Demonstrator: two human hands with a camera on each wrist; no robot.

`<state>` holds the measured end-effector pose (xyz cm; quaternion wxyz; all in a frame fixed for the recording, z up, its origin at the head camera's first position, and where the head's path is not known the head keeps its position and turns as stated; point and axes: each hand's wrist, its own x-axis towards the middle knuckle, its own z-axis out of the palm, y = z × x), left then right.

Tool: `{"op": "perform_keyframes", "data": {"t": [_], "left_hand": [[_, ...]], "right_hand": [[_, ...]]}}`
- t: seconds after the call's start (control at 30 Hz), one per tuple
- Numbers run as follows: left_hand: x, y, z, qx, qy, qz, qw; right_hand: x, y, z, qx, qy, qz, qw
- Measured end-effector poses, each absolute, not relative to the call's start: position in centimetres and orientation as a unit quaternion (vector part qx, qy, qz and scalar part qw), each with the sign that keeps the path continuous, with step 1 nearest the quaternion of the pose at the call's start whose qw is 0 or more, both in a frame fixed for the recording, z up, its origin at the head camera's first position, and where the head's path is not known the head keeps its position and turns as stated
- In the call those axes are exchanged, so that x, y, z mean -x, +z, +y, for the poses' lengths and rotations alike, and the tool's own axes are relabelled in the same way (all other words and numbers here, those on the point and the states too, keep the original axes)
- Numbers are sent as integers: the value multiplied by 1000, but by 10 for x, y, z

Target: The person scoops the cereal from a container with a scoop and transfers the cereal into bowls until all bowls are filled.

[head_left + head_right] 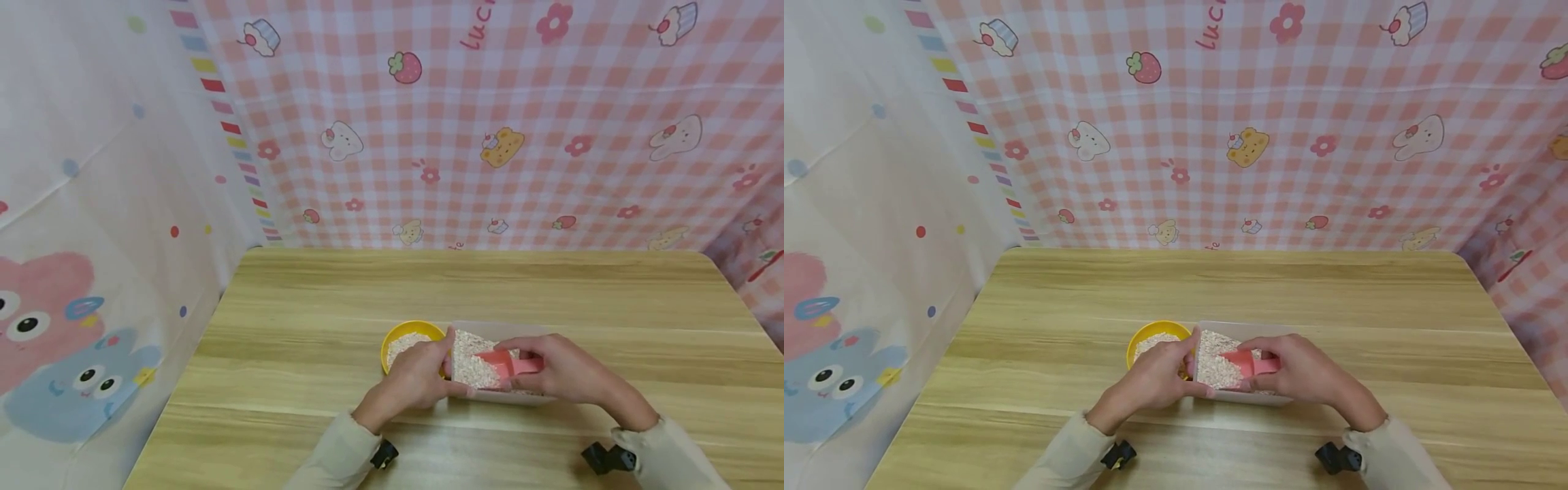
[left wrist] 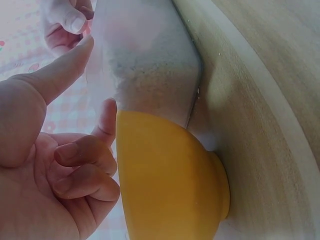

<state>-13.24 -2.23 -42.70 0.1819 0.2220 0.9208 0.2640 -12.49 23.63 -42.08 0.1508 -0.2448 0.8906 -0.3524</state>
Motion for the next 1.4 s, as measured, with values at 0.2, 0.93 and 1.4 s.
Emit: {"op": "perform_keyframes", "data": {"t": [0.2,0.93,1.4], "left_hand": [[133,-427,-24,-228,272,918,176],[132,-428,-25,-235,277,917,166],[130,-428,-27,-243,278,919,141]], "right_hand": [[129,-422,240,254,-384,876,146],[130,-431,247,248,-442,852,130],[128,-435,250,250,-461,840,137]]}}
